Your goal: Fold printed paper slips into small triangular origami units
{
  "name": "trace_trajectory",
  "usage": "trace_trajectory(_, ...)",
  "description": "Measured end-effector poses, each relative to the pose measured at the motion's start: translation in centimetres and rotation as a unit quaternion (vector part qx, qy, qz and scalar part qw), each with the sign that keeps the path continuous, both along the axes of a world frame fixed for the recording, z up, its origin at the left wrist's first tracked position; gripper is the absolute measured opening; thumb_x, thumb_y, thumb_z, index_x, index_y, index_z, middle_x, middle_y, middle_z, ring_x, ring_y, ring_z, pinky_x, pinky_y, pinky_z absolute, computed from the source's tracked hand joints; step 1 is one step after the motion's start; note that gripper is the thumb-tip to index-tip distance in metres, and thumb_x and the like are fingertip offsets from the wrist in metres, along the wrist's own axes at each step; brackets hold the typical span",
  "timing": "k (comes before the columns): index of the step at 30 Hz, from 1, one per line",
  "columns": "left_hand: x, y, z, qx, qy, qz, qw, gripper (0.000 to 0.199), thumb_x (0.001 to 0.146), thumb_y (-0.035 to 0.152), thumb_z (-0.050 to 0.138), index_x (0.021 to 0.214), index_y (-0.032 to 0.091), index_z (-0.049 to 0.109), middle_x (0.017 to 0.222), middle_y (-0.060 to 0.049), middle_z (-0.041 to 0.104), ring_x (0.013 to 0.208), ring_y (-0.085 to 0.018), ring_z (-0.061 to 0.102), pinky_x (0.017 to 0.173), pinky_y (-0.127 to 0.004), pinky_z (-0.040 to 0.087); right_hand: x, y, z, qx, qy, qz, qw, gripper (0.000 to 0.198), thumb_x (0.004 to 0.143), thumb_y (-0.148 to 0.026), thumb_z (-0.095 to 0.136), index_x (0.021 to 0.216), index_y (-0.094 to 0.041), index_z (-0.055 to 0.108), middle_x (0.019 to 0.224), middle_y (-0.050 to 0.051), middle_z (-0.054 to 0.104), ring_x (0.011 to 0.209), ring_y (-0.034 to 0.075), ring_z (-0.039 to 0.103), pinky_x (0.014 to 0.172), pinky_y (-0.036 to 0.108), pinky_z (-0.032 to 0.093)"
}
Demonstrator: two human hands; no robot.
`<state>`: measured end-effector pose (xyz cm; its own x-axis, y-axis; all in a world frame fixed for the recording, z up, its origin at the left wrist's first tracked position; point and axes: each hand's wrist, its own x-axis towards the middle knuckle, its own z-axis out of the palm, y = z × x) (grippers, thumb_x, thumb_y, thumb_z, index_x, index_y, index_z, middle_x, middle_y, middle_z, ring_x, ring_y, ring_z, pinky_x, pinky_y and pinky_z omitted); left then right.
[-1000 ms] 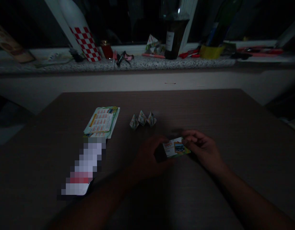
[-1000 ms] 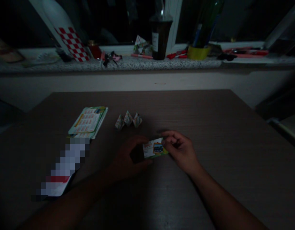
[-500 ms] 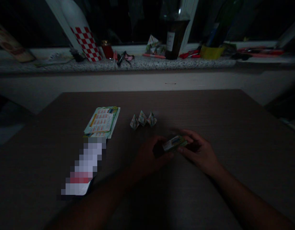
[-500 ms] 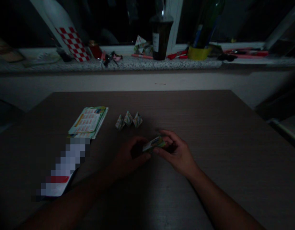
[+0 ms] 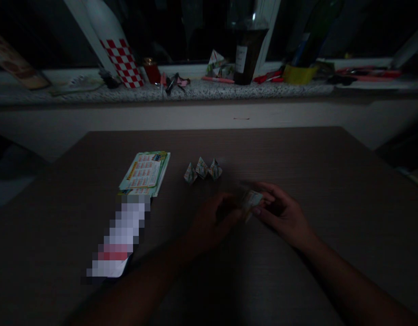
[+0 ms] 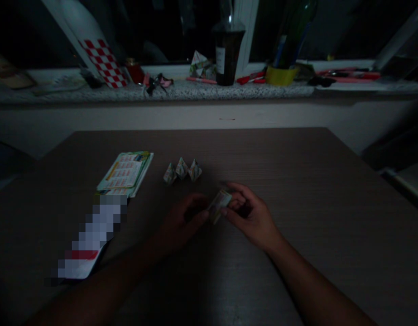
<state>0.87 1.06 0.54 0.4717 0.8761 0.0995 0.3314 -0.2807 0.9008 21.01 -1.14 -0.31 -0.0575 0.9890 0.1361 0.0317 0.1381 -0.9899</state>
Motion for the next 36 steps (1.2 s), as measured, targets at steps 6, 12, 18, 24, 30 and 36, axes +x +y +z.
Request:
trace_trajectory(6, -0.2, 0.1, -0.4, 0.06, 0.057, 0.036, 0.996, 0.058, 0.095, 0.035, 0.04, 0.147, 0.019, 0.021, 0.111, -0.012, 0.065, 0.096, -0.025, 0.063, 0.087, -0.044, 0.05, 0.4, 0.4, -0.5, -0.006, -0.036, -0.054, 0.998, 0.038, 0.08, -0.023, 0.063, 0.117, -0.023, 0.056, 0.082, 0.001, 0.067, 0.072, 0.014, 0.063, 0.067, 0.028, 0.052)
trace_trajectory(12, -0.4, 0.4, -0.5, 0.225, 0.106, 0.01, 0.969, 0.064, 0.092, 0.019, 0.041, 0.149, 0.023, 0.012, 0.148, -0.014, 0.036, 0.132, -0.027, 0.04, 0.106, -0.048, 0.036, 0.7, 0.5, -0.4, -0.024, -0.064, -0.07, 0.995, 0.019, 0.077, -0.023, 0.064, 0.095, -0.021, 0.067, 0.069, -0.002, 0.064, 0.061, 0.012, 0.06, 0.058, 0.024, 0.049)
trace_trajectory(18, -1.0, 0.6, 0.7, 0.352, 0.218, -0.107, 0.904, 0.06, 0.076, 0.01, 0.05, 0.135, 0.019, 0.044, 0.156, -0.008, 0.023, 0.144, -0.029, 0.013, 0.113, -0.053, 0.017, 0.8, 0.4, 0.2, -0.034, -0.132, -0.08, 0.987, 0.018, 0.076, -0.028, 0.062, 0.087, -0.018, 0.073, 0.068, 0.0, 0.068, 0.059, 0.013, 0.059, 0.056, 0.025, 0.047)
trace_trajectory(24, -1.2, 1.0, 0.5, 0.376, 0.251, -0.162, 0.877, 0.034, 0.087, 0.014, 0.046, 0.117, 0.02, 0.059, 0.145, -0.005, 0.046, 0.14, -0.022, 0.028, 0.115, -0.048, 0.015, 1.2, 0.6, 0.4, -0.033, -0.185, -0.038, 0.981, 0.021, 0.078, -0.028, 0.058, 0.087, -0.017, 0.073, 0.078, 0.004, 0.074, 0.068, 0.017, 0.066, 0.064, 0.029, 0.051)
trace_trajectory(30, -1.4, 1.3, 0.1, 0.344, 0.244, -0.222, 0.879, 0.03, 0.085, 0.012, 0.048, 0.111, 0.02, 0.061, 0.124, -0.005, 0.064, 0.127, -0.021, 0.048, 0.114, -0.047, 0.021, 1.5, 0.8, -0.1, 0.041, -0.301, 0.012, 0.953, 0.017, 0.082, -0.023, 0.056, 0.09, -0.019, 0.071, 0.085, 0.006, 0.072, 0.076, 0.02, 0.066, 0.072, 0.035, 0.051)
trace_trajectory(36, -1.4, 1.2, 0.7, 0.328, 0.235, -0.228, 0.886, 0.033, 0.083, 0.013, 0.05, 0.115, 0.018, 0.059, 0.124, -0.007, 0.064, 0.121, -0.021, 0.053, 0.11, -0.046, 0.025, 1.9, 0.8, 0.2, 0.181, -0.469, 0.016, 0.864, 0.021, 0.081, -0.026, 0.065, 0.102, -0.024, 0.07, 0.109, 0.01, 0.065, 0.104, 0.028, 0.057, 0.089, 0.047, 0.043)
